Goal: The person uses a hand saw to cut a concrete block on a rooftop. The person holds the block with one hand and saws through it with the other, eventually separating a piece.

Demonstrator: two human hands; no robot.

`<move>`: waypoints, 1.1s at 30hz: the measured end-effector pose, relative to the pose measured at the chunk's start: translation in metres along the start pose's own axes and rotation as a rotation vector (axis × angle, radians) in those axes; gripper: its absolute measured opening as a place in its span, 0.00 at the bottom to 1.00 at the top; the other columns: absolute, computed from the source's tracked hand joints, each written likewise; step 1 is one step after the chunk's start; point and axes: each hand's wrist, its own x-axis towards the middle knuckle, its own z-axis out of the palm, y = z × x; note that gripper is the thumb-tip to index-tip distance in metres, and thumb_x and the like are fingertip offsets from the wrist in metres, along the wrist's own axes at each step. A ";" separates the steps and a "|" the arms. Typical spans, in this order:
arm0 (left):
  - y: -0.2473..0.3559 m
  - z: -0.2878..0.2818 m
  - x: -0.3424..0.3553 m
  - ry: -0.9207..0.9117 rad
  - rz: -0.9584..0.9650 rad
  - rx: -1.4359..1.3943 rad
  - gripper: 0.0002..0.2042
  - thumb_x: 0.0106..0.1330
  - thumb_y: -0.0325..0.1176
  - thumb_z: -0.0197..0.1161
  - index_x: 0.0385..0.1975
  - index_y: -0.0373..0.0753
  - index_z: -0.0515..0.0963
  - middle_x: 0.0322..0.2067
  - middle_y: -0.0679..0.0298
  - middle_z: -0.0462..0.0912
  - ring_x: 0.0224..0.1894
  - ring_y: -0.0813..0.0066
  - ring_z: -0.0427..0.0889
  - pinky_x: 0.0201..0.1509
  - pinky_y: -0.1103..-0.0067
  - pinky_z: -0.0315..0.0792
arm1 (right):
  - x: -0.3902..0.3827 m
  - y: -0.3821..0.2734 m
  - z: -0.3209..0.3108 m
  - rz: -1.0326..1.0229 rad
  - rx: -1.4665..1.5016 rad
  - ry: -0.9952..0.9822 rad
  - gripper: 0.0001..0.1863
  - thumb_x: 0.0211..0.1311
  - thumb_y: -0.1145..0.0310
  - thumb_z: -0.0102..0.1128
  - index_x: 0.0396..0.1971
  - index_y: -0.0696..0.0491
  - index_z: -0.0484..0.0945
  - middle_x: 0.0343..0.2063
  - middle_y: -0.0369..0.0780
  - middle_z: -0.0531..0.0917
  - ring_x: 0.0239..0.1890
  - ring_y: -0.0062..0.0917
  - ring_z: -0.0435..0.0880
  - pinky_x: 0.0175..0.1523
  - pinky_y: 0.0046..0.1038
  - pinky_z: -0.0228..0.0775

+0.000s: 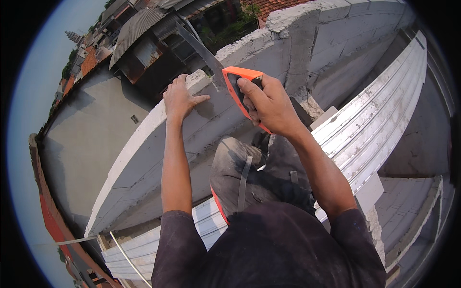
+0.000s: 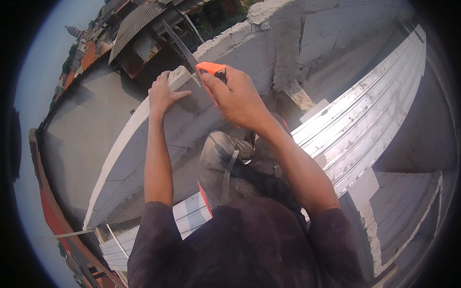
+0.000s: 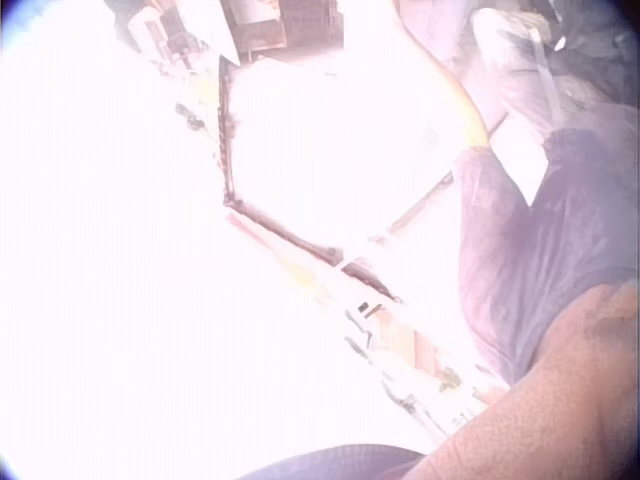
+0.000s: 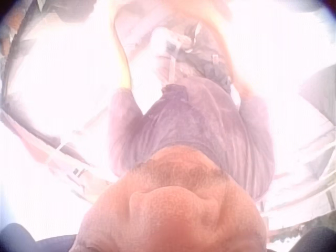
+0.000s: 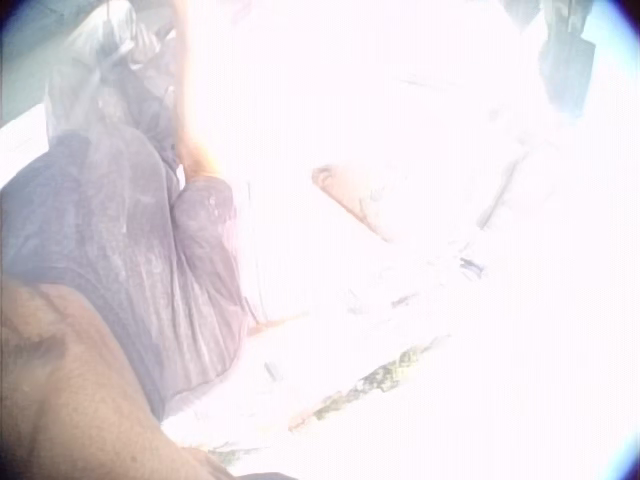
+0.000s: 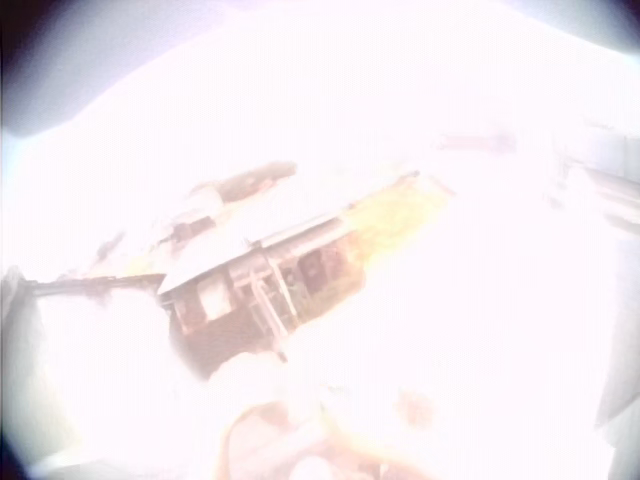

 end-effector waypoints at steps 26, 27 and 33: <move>-0.001 0.000 0.005 -0.122 -0.052 -0.002 0.55 0.42 0.67 0.84 0.69 0.40 0.73 0.63 0.51 0.82 0.67 0.49 0.79 0.71 0.55 0.71 | -0.127 0.009 -0.016 -0.137 0.275 0.115 0.21 0.85 0.53 0.54 0.47 0.61 0.74 0.21 0.36 0.73 0.17 0.17 0.72 0.23 0.25 0.69; -0.001 -0.001 0.006 -0.138 -0.040 -0.002 0.55 0.42 0.67 0.84 0.70 0.40 0.72 0.63 0.51 0.82 0.67 0.49 0.79 0.71 0.55 0.71 | -0.137 0.010 -0.024 -0.234 0.222 0.170 0.22 0.84 0.52 0.55 0.48 0.62 0.73 0.21 0.36 0.73 0.18 0.18 0.72 0.24 0.25 0.70; -0.009 -0.026 0.039 -0.286 0.019 -0.205 0.58 0.43 0.67 0.84 0.73 0.37 0.71 0.68 0.50 0.78 0.71 0.50 0.75 0.75 0.52 0.68 | -0.183 0.019 -0.047 -0.339 -0.125 0.355 0.21 0.81 0.54 0.60 0.38 0.59 0.75 0.20 0.35 0.77 0.21 0.18 0.73 0.30 0.23 0.66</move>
